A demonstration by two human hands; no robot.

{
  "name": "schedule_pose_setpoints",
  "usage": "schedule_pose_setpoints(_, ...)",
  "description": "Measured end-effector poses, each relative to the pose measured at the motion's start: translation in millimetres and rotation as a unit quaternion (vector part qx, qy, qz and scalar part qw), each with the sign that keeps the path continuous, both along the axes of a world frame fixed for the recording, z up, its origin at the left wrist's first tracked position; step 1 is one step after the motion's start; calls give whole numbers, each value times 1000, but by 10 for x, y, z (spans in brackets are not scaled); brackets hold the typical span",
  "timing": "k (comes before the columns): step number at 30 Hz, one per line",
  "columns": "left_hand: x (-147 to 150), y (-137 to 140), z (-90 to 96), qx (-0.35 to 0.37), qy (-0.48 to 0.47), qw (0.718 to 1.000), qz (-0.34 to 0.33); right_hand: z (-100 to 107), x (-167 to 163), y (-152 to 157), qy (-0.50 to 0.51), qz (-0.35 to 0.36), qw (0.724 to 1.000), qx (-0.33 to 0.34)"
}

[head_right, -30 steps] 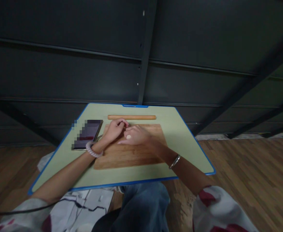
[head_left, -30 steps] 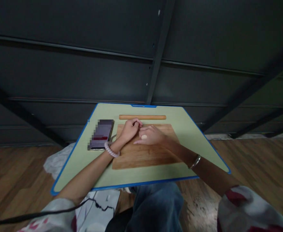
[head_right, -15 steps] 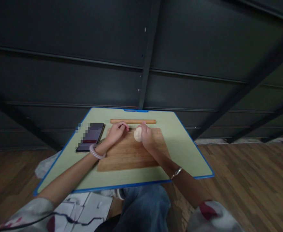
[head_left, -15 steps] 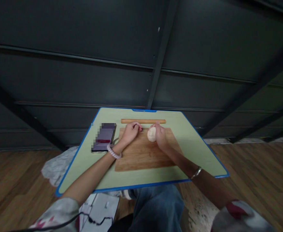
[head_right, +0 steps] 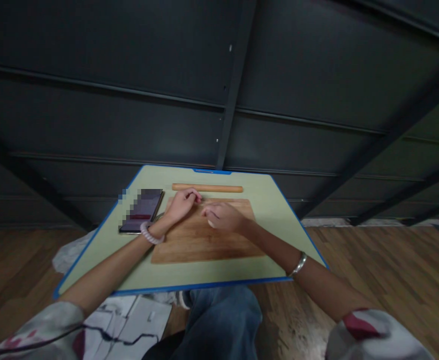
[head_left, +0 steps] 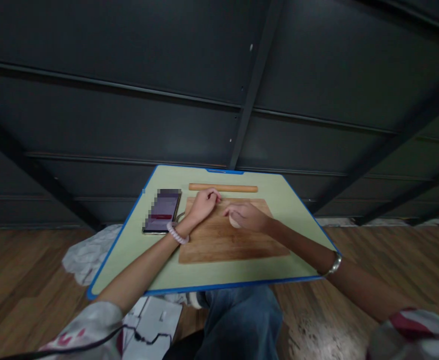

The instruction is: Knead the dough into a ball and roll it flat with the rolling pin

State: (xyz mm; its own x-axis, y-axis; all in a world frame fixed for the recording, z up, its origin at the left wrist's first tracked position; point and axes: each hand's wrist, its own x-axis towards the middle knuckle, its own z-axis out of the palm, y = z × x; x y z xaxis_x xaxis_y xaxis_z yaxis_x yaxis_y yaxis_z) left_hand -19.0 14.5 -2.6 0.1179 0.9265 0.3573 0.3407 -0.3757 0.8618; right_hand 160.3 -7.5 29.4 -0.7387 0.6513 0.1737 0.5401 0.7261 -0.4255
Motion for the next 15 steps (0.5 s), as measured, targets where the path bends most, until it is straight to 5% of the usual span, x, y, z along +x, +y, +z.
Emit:
schedule_pose_setpoints(6,23,17,-59,5,-6,1000,-1,-151,-100,-358,-59,26,985,162)
schedule_pose_setpoints(15,39,16,-69,-7,-23,1000,-10,-229,-207,-164,30,-63,991,117)
